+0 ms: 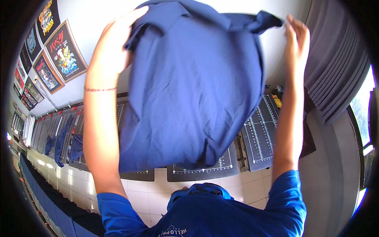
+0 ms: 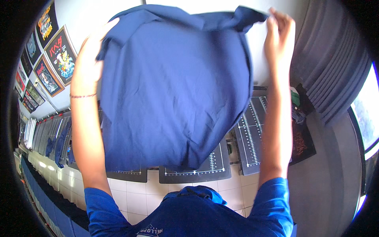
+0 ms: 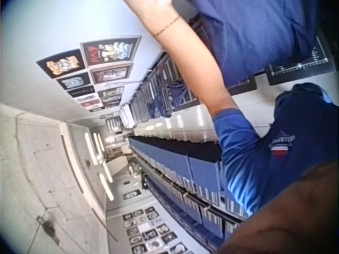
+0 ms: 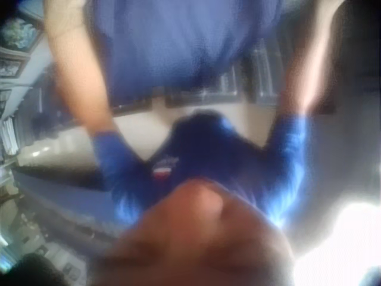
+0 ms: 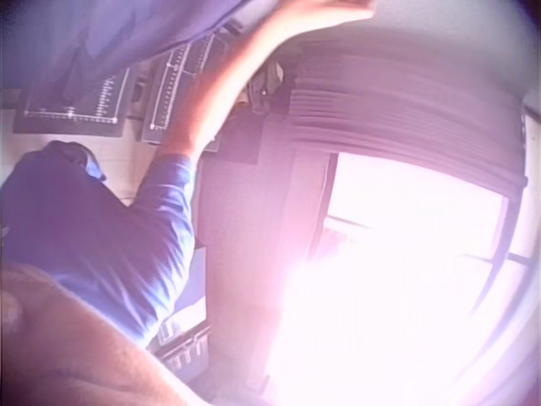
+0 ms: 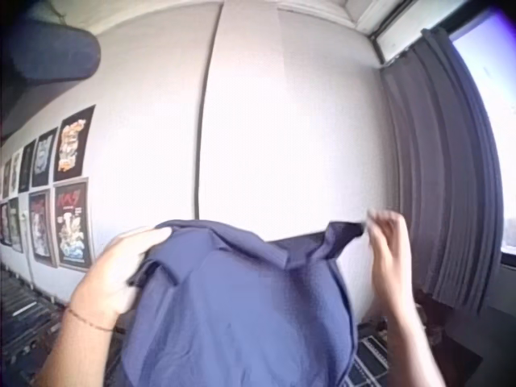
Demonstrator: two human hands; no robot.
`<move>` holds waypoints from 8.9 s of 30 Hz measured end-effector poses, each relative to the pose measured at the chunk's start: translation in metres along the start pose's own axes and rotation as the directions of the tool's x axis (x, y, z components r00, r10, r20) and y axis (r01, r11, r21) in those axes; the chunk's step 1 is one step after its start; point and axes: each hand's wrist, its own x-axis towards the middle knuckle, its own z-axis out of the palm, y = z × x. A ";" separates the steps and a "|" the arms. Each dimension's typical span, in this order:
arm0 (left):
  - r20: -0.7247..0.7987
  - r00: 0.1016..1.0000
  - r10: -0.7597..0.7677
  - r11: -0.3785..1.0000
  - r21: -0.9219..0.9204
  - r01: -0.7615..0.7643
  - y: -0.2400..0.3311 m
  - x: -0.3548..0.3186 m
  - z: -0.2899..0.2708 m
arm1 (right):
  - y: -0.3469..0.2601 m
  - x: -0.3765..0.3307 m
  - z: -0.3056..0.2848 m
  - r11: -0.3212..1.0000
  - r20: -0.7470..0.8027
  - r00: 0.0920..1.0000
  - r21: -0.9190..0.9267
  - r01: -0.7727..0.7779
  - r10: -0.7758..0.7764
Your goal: The person picks up dark navy blue garments from a stack, unfolds them, and stretches them individually over printing boards in a screen-printing facility.
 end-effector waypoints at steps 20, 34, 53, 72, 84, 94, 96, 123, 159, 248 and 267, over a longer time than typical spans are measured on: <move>0.752 0.641 -0.153 0.963 -0.032 0.267 0.081 0.002 0.165 | -0.092 -0.341 0.102 0.474 0.918 0.211 0.028 -0.880 0.337; -0.228 0.644 -0.731 0.683 -0.265 0.681 0.051 -0.186 0.148 | -0.133 -0.141 0.012 0.720 0.717 0.617 0.237 -0.653 0.324; -0.505 0.780 -0.370 0.822 0.214 0.528 -0.020 -0.098 -0.044 | 0.026 0.001 -0.113 0.640 0.012 0.770 0.549 -0.538 0.638; 0.031 0.495 -0.868 0.462 0.418 0.782 0.122 -0.436 0.055 | 0.057 -0.370 -0.273 -0.138 0.303 -0.177 -0.144 -0.980 0.936; 0.423 0.032 -0.905 0.125 0.194 0.973 0.099 -0.473 0.112 | 0.066 -0.437 -0.207 0.458 0.528 -0.010 -0.744 -0.486 0.849; 0.493 -0.310 -0.813 -0.576 -0.601 0.555 0.105 -0.632 0.172 | 0.108 -0.611 -0.238 -0.517 0.510 -0.435 0.023 -0.855 0.742; 0.522 -0.382 -0.763 -0.639 -0.519 0.567 0.121 -0.632 0.160 | 0.097 -0.617 -0.289 -0.540 0.392 -0.519 -0.066 -0.839 0.760; 0.143 -0.612 -0.778 -0.524 0.389 0.758 0.226 -0.738 0.154 | 0.068 -0.699 -0.396 -0.273 0.050 -0.696 -0.898 -0.346 0.716; 0.104 0.027 -0.994 0.042 0.142 0.989 -0.174 -0.448 0.190 | 0.271 -0.420 -0.027 0.384 0.403 0.115 -0.691 -0.612 0.908; 0.242 -0.587 -0.773 -0.569 -0.674 0.472 0.062 -0.633 0.190 | 0.126 -0.618 -0.256 -0.661 0.419 -0.583 0.056 -0.748 0.696; 0.234 -0.563 -0.793 -0.550 -0.673 0.495 0.063 -0.624 0.189 | 0.132 -0.619 -0.260 -0.598 0.508 -0.539 -0.058 -0.799 0.672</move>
